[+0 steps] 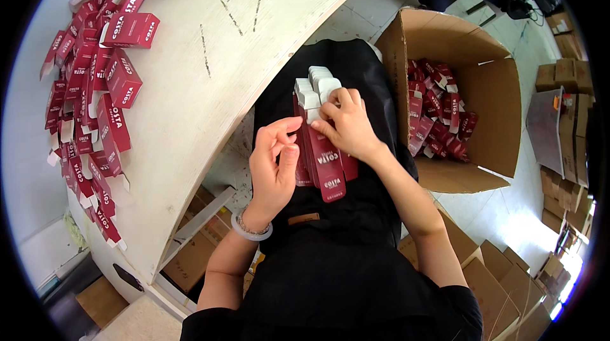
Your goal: The person sits on the floor and repeatedly assembles small red cardboard boxes by hand. They pick up flat-packed pieces from a nearby cardboard box, fold the flaps to form the box shape, and place the finished units into a growing stack on their lap.
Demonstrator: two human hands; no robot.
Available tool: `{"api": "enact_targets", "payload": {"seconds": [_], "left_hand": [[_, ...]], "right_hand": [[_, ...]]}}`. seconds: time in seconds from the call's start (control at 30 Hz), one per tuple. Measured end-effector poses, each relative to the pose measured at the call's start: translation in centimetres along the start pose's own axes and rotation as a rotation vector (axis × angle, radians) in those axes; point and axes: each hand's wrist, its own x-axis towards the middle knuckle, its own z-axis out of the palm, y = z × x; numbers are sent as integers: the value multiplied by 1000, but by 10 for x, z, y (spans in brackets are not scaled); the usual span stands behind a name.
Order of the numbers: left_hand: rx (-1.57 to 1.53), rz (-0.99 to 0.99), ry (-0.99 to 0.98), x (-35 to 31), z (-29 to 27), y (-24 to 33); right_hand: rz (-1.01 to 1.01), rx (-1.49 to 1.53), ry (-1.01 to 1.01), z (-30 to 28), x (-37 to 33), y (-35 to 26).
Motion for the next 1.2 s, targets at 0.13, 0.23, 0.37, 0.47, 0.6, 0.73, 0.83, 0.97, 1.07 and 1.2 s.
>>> {"api": "enact_targets", "payload": {"seconds": [0.13,0.23,0.37,0.47,0.6,0.73,0.83,0.97,1.07,1.2], "left_hand": [[-55,-18,-40,-13,8,-4],[-270,-75,-342,-16,41,0],[-279,-129,-420,-4,50,15],[-306,-98,-321,0,40,11],[-296,30,-312,2,34,26],[-286,-16,-308,-7,29,17],[-315,-135,-288,-9,26,20],[79,175,-508,6,19,27],[146,181,-396,5,16,21],[-74,50,-377,3,17,22]], "right_hand": [[35,111,349,-29,-10,-30],[0,175,438,-53,-16,-58],[-51,415,524,-76,-16,-70],[-205,461,447,-89,-17,-64],[-149,515,376,-79,-27,-72],[-149,491,442,-80,-30,-69],[46,676,696,-86,-15,-69],[555,1547,2,-108,-5,-69],[372,1359,-45,-110,-14,-68],[218,1097,-76,-117,-17,-72]]}}
